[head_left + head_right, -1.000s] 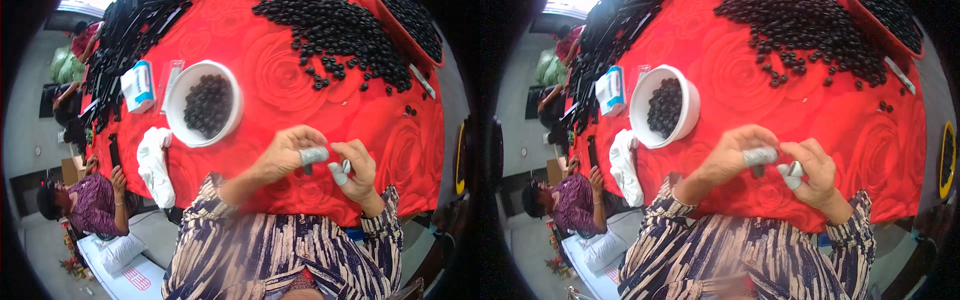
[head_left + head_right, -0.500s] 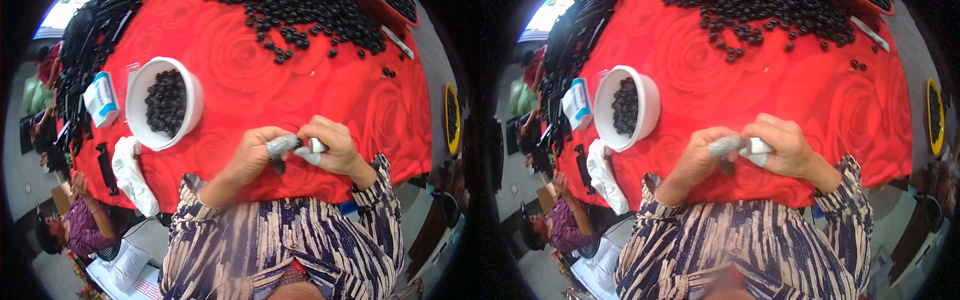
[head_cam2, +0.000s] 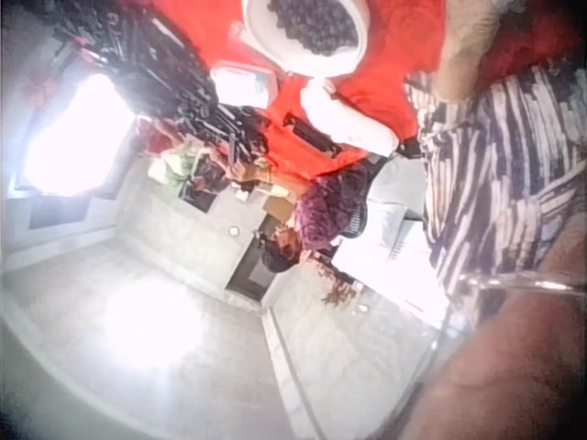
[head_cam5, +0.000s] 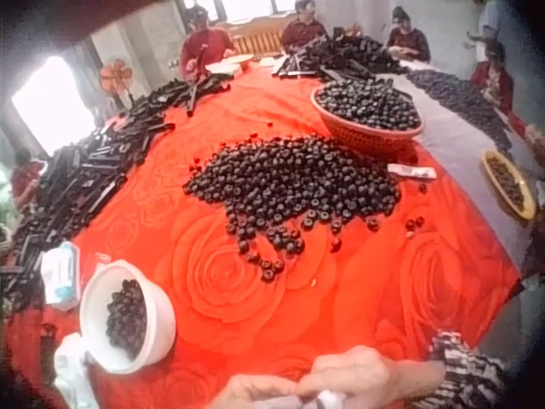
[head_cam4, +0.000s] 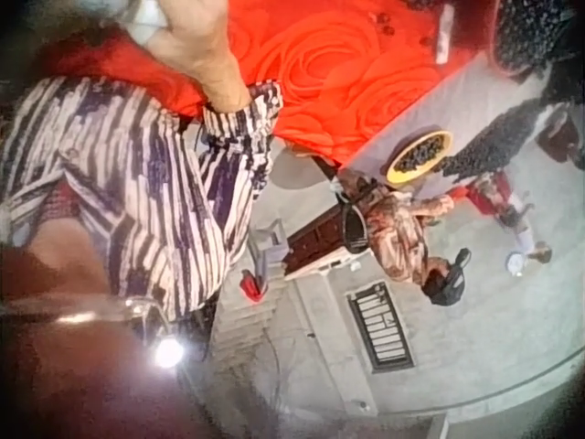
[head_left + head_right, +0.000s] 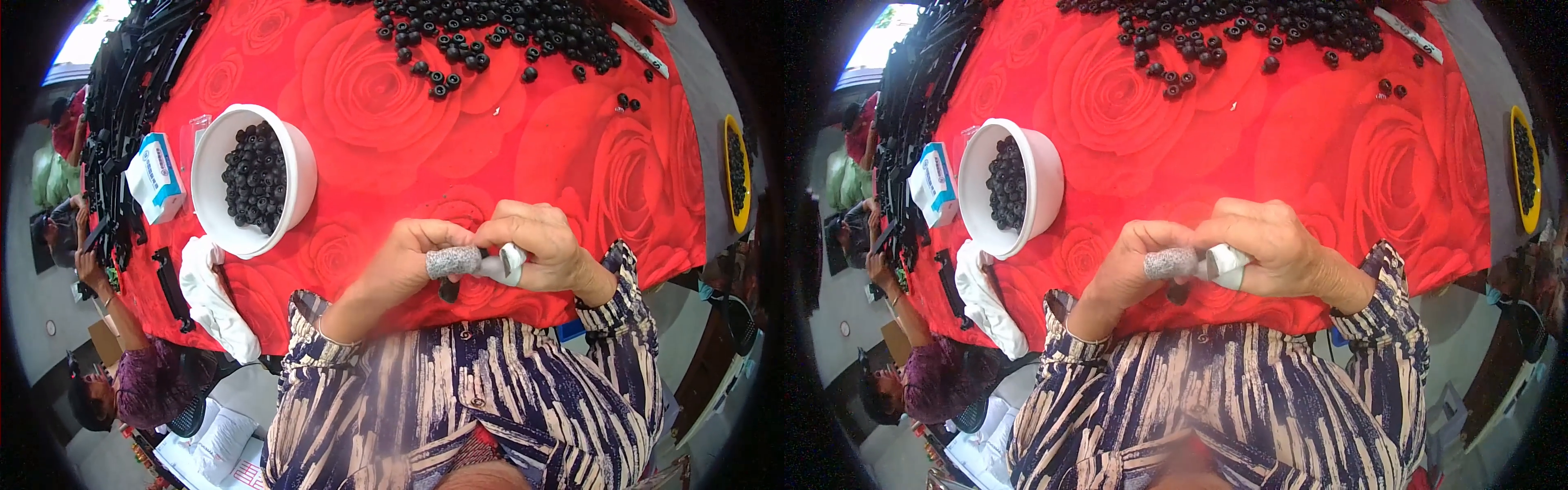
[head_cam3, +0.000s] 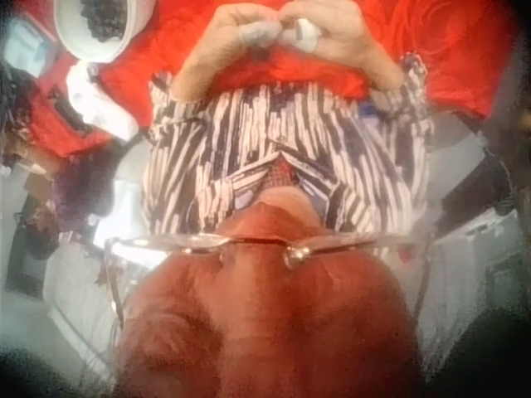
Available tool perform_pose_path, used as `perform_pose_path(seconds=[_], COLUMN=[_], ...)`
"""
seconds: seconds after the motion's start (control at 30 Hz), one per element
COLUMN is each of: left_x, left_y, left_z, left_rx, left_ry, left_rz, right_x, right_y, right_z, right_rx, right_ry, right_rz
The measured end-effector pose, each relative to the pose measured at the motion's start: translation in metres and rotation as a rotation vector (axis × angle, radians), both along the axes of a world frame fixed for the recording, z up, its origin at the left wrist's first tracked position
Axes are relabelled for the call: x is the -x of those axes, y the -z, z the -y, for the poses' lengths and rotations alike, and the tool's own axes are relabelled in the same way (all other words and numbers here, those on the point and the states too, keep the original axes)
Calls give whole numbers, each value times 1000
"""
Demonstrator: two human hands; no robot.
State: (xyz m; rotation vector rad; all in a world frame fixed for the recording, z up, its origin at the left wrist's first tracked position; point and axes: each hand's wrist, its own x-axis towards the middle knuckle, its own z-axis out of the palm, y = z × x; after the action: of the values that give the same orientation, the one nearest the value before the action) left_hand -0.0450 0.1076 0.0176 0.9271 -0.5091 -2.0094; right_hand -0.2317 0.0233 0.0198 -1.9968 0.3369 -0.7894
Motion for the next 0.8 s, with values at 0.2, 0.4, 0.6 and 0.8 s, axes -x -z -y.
perform_pose_path(seconds=[0.2, 0.4, 0.6, 0.8], left_x=[5, 7, 11, 6], left_y=[-7, -12, -15, -15], left_z=[-3, -7, -10, -12], left_rx=[-36, 119, 140, 230], left_ry=[-100, -137, -142, -106], left_rz=[25, 93, 106, 185], right_x=[-2, 1, 4, -1], right_y=[8, 3, 2, 2], right_z=[-5, -7, -9, -10], right_rx=[176, 326, 436, 518], right_ry=[121, 122, 127, 95], right_rz=[61, 118, 153, 179])
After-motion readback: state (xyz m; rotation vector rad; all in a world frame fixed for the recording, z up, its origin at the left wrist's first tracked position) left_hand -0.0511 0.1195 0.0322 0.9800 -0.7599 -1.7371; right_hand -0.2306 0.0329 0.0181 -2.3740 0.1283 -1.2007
